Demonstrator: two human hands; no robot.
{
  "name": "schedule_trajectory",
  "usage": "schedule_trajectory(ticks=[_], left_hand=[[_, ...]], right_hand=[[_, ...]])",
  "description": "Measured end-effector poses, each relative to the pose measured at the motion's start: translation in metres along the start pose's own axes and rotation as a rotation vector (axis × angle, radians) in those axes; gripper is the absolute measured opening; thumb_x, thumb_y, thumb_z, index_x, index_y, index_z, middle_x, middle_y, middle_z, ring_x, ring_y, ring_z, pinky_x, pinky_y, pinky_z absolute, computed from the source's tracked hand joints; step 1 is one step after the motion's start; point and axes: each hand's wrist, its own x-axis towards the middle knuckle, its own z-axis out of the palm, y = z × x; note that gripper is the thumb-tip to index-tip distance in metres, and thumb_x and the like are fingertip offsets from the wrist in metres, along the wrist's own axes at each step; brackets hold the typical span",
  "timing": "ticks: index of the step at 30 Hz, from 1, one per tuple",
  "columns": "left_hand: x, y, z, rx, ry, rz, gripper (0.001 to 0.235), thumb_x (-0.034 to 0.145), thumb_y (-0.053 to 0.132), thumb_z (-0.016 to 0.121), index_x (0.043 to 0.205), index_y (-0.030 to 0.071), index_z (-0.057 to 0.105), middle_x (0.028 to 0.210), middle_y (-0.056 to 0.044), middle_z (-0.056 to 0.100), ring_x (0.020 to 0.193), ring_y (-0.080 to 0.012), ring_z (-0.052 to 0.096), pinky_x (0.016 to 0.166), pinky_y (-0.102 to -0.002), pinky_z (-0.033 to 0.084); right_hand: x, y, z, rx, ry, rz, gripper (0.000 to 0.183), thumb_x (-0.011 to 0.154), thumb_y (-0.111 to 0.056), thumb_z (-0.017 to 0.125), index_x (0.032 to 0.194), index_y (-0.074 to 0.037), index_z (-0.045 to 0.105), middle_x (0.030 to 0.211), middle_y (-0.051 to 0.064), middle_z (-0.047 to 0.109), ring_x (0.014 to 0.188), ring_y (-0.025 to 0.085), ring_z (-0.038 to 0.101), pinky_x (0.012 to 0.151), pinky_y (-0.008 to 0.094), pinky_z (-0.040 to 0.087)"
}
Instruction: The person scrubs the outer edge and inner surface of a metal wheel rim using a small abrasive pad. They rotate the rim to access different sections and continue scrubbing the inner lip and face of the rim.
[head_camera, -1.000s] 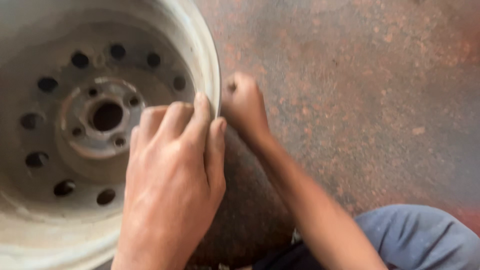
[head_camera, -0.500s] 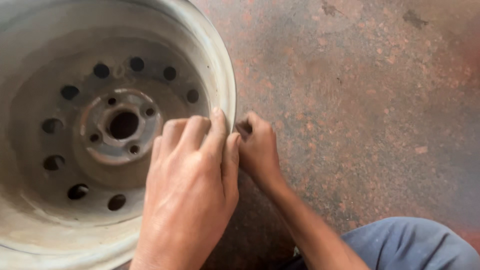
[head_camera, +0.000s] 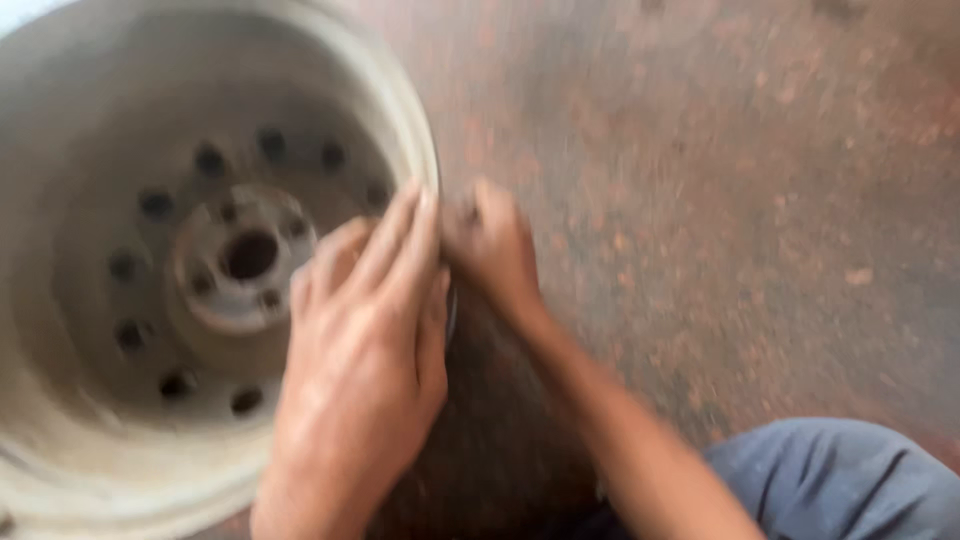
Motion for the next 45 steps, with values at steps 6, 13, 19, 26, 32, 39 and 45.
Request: schedule_trajectory(ticks=[6,13,19,26,32,39,45], left_hand=[[-0.004,0.001,0.005,-0.032,0.028,-0.017,0.047,0.103,0.017,0.051,0.145,-0.003,0.053,0.146,-0.015,0.059,0.131,-0.0328,0.05,0.107,-0.047,0.037],[0.001,-0.003,0.004,-0.001,0.023,0.01,0.049,0.1,0.016,0.051,0.145,-0.003,0.053,0.147,-0.015,0.059,0.132,-0.036,0.049,0.108,-0.049,0.036],[0.003,0.0,0.002,-0.007,-0.011,-0.004,0.05,0.099,0.017,0.052,0.145,-0.003,0.052,0.146,-0.015,0.058,0.133,-0.0354,0.049,0.108,-0.049,0.035],[-0.003,-0.003,0.007,0.0,-0.011,-0.012,0.049,0.102,0.016,0.051,0.147,-0.003,0.052,0.148,-0.015,0.058,0.133,-0.0354,0.049,0.11,-0.049,0.036],[-0.003,-0.003,0.009,0.005,0.016,0.003,0.047,0.099,0.016,0.052,0.141,-0.002,0.056,0.146,-0.015,0.059,0.13,-0.0352,0.051,0.106,-0.05,0.036],[0.001,0.0,0.005,-0.013,0.039,0.019,0.048,0.099,0.016,0.053,0.144,-0.003,0.054,0.144,-0.016,0.061,0.13,-0.0354,0.052,0.106,-0.049,0.036],[0.001,0.0,0.002,-0.017,0.025,-0.008,0.048,0.1,0.016,0.053,0.145,-0.002,0.054,0.147,-0.014,0.059,0.132,-0.0342,0.05,0.108,-0.047,0.037]], right_hand=[[0.037,0.004,-0.002,0.091,-0.09,-0.04,0.034,0.082,-0.035,0.076,0.077,-0.003,0.066,0.068,0.008,0.07,0.063,0.011,0.062,0.053,0.034,0.052],[0.016,0.015,-0.001,0.006,-0.016,-0.145,0.041,0.084,-0.036,0.077,0.076,-0.001,0.06,0.063,0.01,0.063,0.063,0.011,0.055,0.052,0.033,0.049],[0.012,0.011,0.001,-0.06,0.024,-0.072,0.042,0.086,-0.038,0.078,0.076,0.0,0.061,0.063,0.011,0.063,0.059,0.012,0.055,0.052,0.034,0.046],[0.041,0.014,0.006,0.061,-0.053,-0.056,0.031,0.082,-0.028,0.076,0.077,-0.001,0.062,0.066,0.007,0.065,0.063,0.009,0.057,0.053,0.033,0.049],[0.029,0.022,0.004,0.058,-0.037,-0.132,0.029,0.084,-0.027,0.076,0.076,-0.003,0.062,0.064,0.007,0.062,0.063,0.009,0.053,0.053,0.034,0.048],[0.024,0.011,0.001,-0.034,0.004,-0.154,0.037,0.087,-0.031,0.075,0.077,0.0,0.057,0.061,0.011,0.06,0.06,0.012,0.053,0.053,0.036,0.047],[0.018,0.002,0.002,0.018,-0.003,-0.062,0.035,0.087,-0.032,0.074,0.076,-0.001,0.062,0.065,0.01,0.068,0.059,0.013,0.062,0.053,0.034,0.05]])
